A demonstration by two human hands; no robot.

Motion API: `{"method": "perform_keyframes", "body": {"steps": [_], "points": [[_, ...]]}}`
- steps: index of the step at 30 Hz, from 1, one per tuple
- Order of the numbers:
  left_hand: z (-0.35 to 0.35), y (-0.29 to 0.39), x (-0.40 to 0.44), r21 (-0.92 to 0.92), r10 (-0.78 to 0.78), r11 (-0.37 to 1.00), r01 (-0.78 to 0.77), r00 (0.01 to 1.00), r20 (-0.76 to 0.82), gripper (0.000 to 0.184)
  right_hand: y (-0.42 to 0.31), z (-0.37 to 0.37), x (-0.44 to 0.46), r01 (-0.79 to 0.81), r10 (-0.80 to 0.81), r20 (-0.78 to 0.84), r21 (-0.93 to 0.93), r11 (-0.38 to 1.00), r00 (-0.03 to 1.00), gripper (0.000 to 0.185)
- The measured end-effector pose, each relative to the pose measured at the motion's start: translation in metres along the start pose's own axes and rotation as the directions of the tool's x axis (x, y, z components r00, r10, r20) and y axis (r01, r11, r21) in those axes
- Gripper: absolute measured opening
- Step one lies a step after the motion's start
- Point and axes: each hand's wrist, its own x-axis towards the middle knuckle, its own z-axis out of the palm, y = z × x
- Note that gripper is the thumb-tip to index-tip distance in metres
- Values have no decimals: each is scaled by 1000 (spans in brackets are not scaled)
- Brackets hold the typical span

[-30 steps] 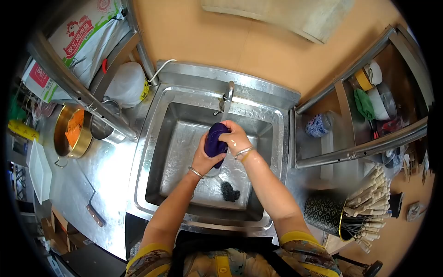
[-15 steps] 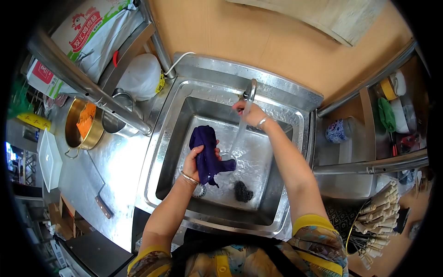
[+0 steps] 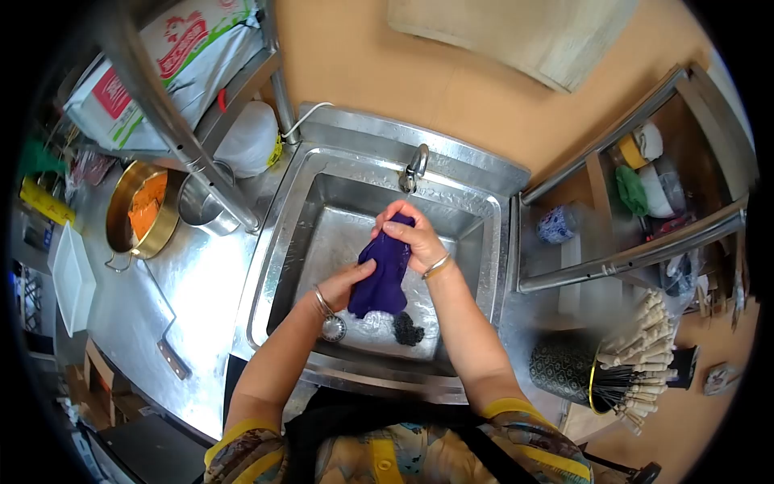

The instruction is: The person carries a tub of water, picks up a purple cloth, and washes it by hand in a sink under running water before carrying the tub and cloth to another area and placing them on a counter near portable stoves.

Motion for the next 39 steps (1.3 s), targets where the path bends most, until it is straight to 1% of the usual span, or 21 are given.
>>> {"method": "perform_keyframes", "body": {"steps": [2,4,5,7,9,10,13,15,16,18,20,21,23,25,27,29,31,33,35,37,39], "points": [[-14,-10,-2,118,102,989,-94,993,-58,64,-21,16,-5,55,-58,-21,-122,991,998,19],[-16,-20,-12,-159,-160,984,86,825,-543,73,-34,30,-8,90,-93,-3,-220,971,996,19],[-16,-27,-14,-164,-148,984,70,831,-537,73,-39,39,-12,120,-121,13,-271,955,993,20],[2,-28,-15,-749,-429,602,278,903,-9,79,-44,56,-19,154,-151,36,-327,932,988,20],[25,-30,-5,-766,-292,616,186,956,-2,78,-46,69,-29,117,-112,40,-206,972,993,19],[30,-27,1,-726,-44,686,42,999,16,81,-44,71,-34,122,-118,34,-211,970,992,19],[32,-8,3,-688,132,721,-80,991,23,77,-33,65,-45,113,-118,-92,-57,992,989,18],[35,5,-8,-566,110,824,15,977,185,68,-26,55,-49,90,-141,-316,-171,981,938,17],[45,9,-16,-294,144,952,-88,974,177,60,-20,54,-48,92,-163,-430,-181,979,888,17],[63,2,-13,264,287,928,-261,956,-63,90,-1,39,-41,91,-245,-518,-304,948,820,17],[67,-9,-8,596,539,707,-380,835,-107,119,11,20,-36,24,-377,-602,-511,859,704,18],[54,-20,2,747,674,498,-439,739,-15,111,16,14,-37,12,-354,-663,-461,887,660,17],[71,-7,-15,974,597,120,-191,798,83,99,17,19,-45,-45,-188,-722,-291,956,666,19],[61,-12,-13,951,591,285,-117,803,-79,81,19,37,-55,-90,-188,-642,-374,923,743,25],[35,-21,-10,756,505,622,-203,842,-189,65,6,54,-71,-138,-68,-428,-433,891,901,59],[37,-5,-28,147,203,973,-180,965,-165,44,0,50,-88,123,-250,7,-884,451,968,76],[36,15,-43,-109,-109,988,110,994,18,43,-21,85,-104,158,-159,185,-973,-170,970,89],[47,28,-56,-83,-210,969,233,953,216,41,-36,89,-107,362,-106,446,-825,-434,889,64],[65,40,-64,180,-279,955,238,926,256,43,-46,85,-100,606,10,681,-646,-465,733,43],[76,49,-64,383,-319,896,225,926,202,45,-37,74,-93,669,-15,742,-612,-423,670,32],[68,36,-46,696,-44,717,-45,993,109,48,-33,61,-89,534,25,592,-706,-465,805,14]]}}
